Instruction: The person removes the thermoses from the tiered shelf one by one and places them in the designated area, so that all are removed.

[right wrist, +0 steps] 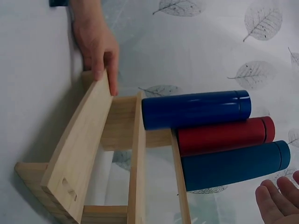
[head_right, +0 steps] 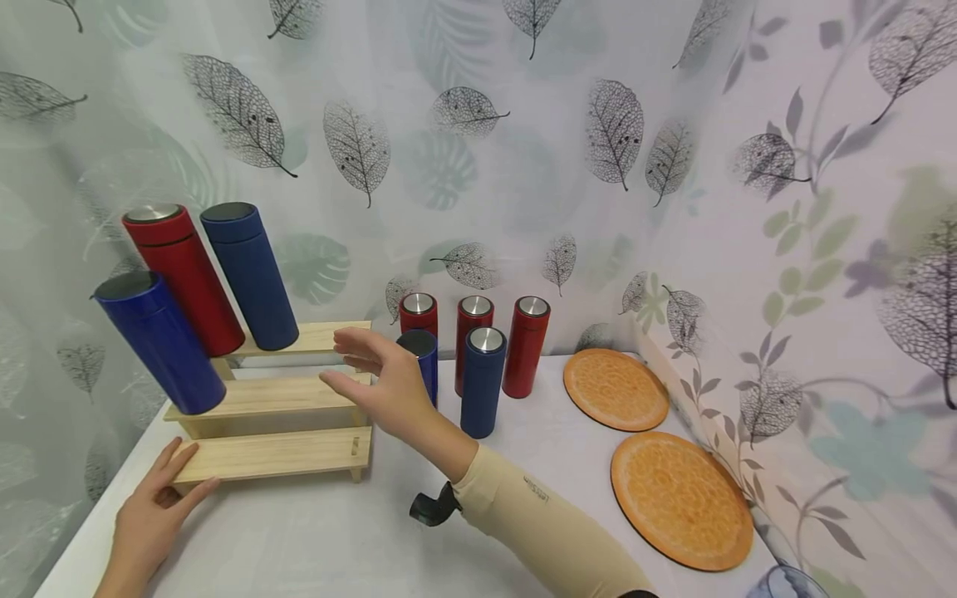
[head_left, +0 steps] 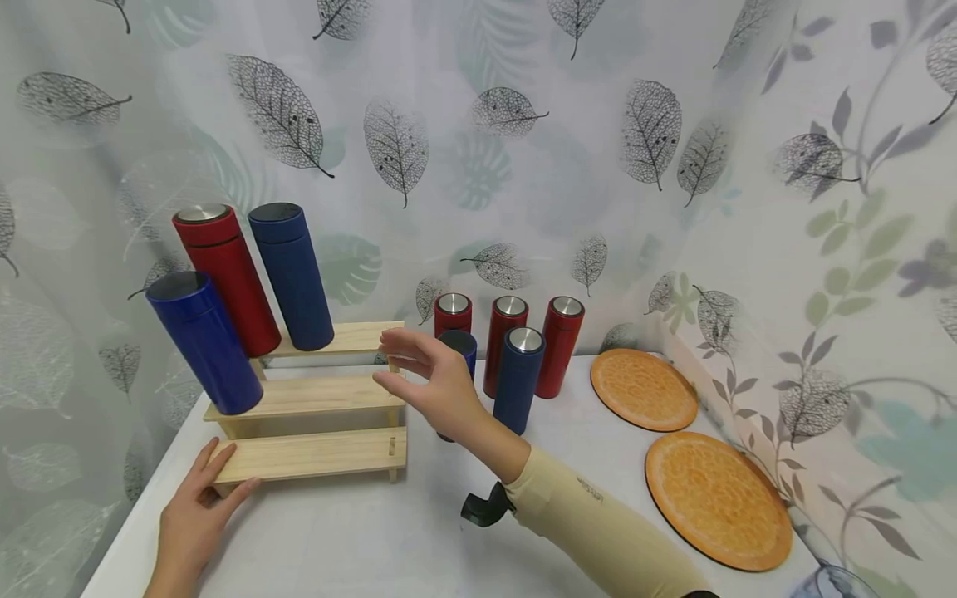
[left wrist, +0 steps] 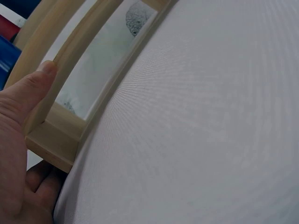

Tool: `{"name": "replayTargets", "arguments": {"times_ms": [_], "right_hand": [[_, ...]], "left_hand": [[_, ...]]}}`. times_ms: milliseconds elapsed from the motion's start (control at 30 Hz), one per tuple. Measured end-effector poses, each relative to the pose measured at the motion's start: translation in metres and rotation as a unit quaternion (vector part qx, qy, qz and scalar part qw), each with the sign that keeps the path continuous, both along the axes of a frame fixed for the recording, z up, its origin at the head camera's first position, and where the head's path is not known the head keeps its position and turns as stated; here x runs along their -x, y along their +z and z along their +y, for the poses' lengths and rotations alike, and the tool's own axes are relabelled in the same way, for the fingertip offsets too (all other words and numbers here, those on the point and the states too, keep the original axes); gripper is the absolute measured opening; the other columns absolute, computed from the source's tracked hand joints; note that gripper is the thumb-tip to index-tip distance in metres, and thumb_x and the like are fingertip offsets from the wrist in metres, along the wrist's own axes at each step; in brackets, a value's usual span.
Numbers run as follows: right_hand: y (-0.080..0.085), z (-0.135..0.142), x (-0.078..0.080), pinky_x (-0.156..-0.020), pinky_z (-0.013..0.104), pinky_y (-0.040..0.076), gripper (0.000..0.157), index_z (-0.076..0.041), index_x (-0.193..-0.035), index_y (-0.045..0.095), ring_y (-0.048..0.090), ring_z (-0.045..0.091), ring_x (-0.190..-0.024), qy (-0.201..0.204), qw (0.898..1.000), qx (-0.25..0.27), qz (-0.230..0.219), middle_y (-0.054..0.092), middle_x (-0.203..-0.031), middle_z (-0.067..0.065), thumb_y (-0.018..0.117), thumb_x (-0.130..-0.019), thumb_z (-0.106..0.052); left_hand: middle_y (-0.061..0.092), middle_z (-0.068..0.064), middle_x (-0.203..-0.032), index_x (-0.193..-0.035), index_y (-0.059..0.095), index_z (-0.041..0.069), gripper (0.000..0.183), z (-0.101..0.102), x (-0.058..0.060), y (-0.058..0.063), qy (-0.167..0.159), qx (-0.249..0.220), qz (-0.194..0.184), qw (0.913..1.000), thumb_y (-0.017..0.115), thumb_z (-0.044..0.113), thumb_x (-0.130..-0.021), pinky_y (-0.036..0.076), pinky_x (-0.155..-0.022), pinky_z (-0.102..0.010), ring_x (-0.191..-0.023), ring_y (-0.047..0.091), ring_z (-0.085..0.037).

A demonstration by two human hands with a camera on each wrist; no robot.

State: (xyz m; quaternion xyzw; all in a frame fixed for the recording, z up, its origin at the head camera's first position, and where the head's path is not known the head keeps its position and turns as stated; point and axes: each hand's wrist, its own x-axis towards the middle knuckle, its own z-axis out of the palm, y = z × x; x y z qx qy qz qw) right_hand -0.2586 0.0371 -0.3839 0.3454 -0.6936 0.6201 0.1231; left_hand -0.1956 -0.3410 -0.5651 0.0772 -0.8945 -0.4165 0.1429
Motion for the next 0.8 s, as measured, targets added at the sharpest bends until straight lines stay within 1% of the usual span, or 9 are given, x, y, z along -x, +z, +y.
{"name": "replayTargets", "arguments": {"times_ms": [133, 233, 467, 633, 800], "right_hand": [[0.001, -0.009, 0.004, -0.108, 0.038, 0.056, 0.05, -0.009, -0.146, 0.065, 0.067, 0.017, -0.13, 0.0, 1.0, -0.002, -0.009, 0.071, -0.14, 0.005, 0.082, -0.099, -0.012], [0.004, -0.015, 0.006, -0.109, 0.037, 0.056, 0.05, -0.009, -0.146, 0.065, 0.067, 0.017, -0.13, 0.0, 1.0, -0.006, -0.009, 0.07, -0.141, 0.004, 0.083, -0.099, -0.012], [0.014, -0.028, 0.013, -0.107, 0.038, 0.057, 0.05, -0.005, -0.144, 0.065, 0.068, 0.018, -0.128, 0.003, 1.0, -0.003, -0.005, 0.071, -0.139, 0.007, 0.083, -0.098, -0.01], [0.017, -0.036, 0.019, -0.108, 0.038, 0.057, 0.05, -0.003, -0.144, 0.065, 0.067, 0.02, -0.129, 0.013, 1.0, -0.002, -0.002, 0.07, -0.141, 0.01, 0.083, -0.098, -0.009], [0.021, -0.042, 0.024, -0.107, 0.036, 0.057, 0.05, -0.003, -0.144, 0.065, 0.068, 0.018, -0.129, 0.007, 1.0, -0.003, 0.001, 0.07, -0.141, 0.008, 0.083, -0.098, -0.009]], "left_hand": [[0.02, -0.011, -0.179, -0.166, 0.044, 0.008, 0.083, -0.001, 0.0, -0.002, -0.001, 0.002, -0.001, 1.0, 0.081, 0.042, -0.1, 0.019, -0.093, 0.009, -0.157, 0.031, -0.047], [0.02, -0.011, -0.179, -0.166, 0.044, 0.008, 0.083, -0.002, 0.001, -0.002, -0.005, 0.002, 0.002, 1.0, 0.081, 0.042, -0.101, 0.02, -0.094, 0.008, -0.157, 0.031, -0.047], [0.021, -0.01, -0.179, -0.166, 0.044, 0.007, 0.082, -0.001, -0.001, 0.0, -0.006, -0.002, 0.007, 0.9999, 0.082, 0.04, -0.101, 0.021, -0.093, 0.008, -0.156, 0.032, -0.048], [0.02, -0.01, -0.179, -0.166, 0.044, 0.008, 0.082, -0.001, -0.001, -0.001, -0.004, -0.005, 0.007, 1.0, 0.081, 0.04, -0.101, 0.021, -0.094, 0.008, -0.156, 0.031, -0.048], [0.021, -0.01, -0.179, -0.166, 0.044, 0.007, 0.081, -0.001, -0.001, -0.001, -0.007, -0.003, 0.012, 0.9999, 0.082, 0.039, -0.101, 0.021, -0.094, 0.008, -0.156, 0.031, -0.048]]}}
